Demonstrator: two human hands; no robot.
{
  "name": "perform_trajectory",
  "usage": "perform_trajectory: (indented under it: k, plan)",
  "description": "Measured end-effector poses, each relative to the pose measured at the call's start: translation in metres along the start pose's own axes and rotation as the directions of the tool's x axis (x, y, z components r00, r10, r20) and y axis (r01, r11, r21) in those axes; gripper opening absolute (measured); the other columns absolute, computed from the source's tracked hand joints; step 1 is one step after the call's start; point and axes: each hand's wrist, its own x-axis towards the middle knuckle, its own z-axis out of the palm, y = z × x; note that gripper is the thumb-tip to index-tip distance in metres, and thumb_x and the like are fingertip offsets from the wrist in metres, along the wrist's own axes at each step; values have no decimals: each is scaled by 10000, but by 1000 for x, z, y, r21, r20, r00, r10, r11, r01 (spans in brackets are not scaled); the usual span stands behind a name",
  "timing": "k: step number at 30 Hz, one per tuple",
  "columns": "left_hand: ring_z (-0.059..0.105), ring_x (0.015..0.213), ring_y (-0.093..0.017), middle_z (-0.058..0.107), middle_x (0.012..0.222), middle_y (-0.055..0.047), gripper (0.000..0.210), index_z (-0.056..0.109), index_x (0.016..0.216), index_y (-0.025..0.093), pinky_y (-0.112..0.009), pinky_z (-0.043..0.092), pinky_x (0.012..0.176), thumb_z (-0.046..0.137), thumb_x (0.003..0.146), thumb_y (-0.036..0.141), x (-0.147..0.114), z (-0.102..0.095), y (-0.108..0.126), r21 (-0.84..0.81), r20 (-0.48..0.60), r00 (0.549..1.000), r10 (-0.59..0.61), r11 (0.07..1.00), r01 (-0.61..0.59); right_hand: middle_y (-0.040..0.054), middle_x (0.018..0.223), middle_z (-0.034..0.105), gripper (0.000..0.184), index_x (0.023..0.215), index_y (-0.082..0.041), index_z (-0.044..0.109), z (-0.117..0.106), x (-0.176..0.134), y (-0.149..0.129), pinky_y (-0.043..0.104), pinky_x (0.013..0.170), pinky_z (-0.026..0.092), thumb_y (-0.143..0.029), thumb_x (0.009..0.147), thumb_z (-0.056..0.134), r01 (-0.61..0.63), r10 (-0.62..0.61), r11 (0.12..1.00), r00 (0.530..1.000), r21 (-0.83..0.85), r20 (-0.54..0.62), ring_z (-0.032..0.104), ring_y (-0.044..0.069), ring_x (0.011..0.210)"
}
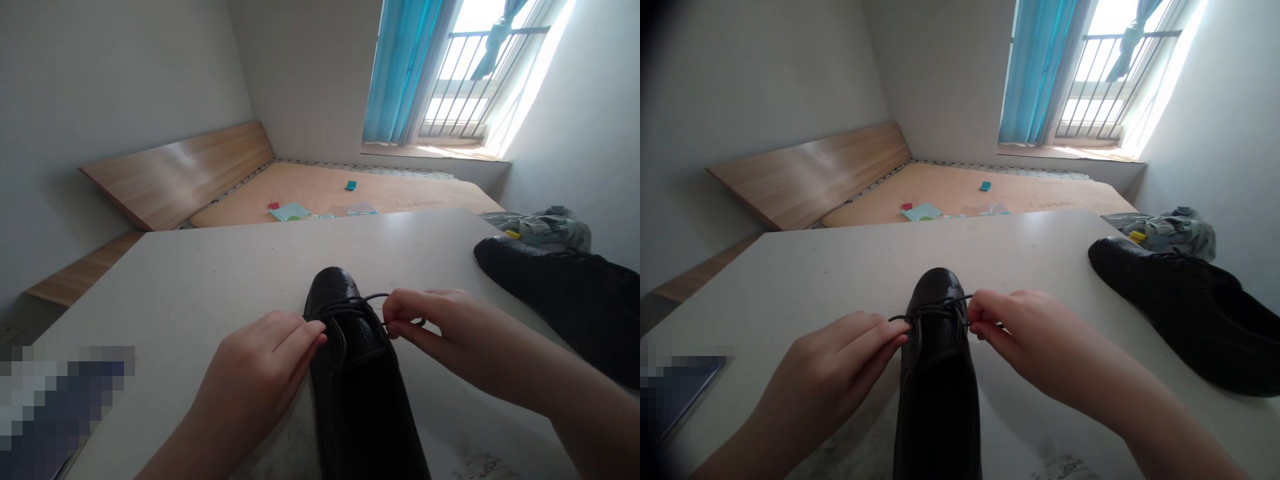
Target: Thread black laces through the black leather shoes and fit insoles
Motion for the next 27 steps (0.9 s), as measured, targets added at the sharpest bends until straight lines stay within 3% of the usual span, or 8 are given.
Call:
perform_trajectory:
  k: [11,16,21,25,27]
  plan:
    - [614,670,-178,689,761,-37,202,666,897,155,-291,461,590,473,930,205,3,-4,-2,51,39,998,54,997,-56,-22,767,653,90,962,-248,519,2,1,-1,246,594,359,-281,936,439,4,-3,998,1000,62,-4,554,133,653]
    - [621,683,-193,694,775,-42,231,673,876,158,-306,462,587,451,932,188,3,-6,-3,91,86,995,58,994,-65,-60,777,656,185,1105,-293,494,-1,4,0,242,644,391,-254,935,433,10,-18,992,998,125,65,570,112,678]
    - [624,673,-185,699,776,-33,196,666,886,175,-294,460,594,480,928,224,2,-2,-2,73,75,997,10,997,-15,-59,776,645,214,1115,-307,535,-4,7,4,236,666,408,-248,944,420,29,-62,971,989,236,133,577,102,702]
    - [620,646,-159,692,776,-12,202,632,1067,215,-265,454,586,494,927,259,1,2,-3,-20,116,988,-105,994,108,-36,724,612,203,1144,-233,497,-1,12,12,248,695,433,-263,960,415,-17,-118,887,957,461,264,586,105,689]
    - [623,662,-151,698,800,-10,288,573,1202,220,-257,454,598,449,942,228,1,2,-2,-66,144,988,-53,996,63,-47,668,554,200,1145,-198,463,4,16,18,235,660,433,-272,967,414,-37,-181,801,936,597,302,570,94,638]
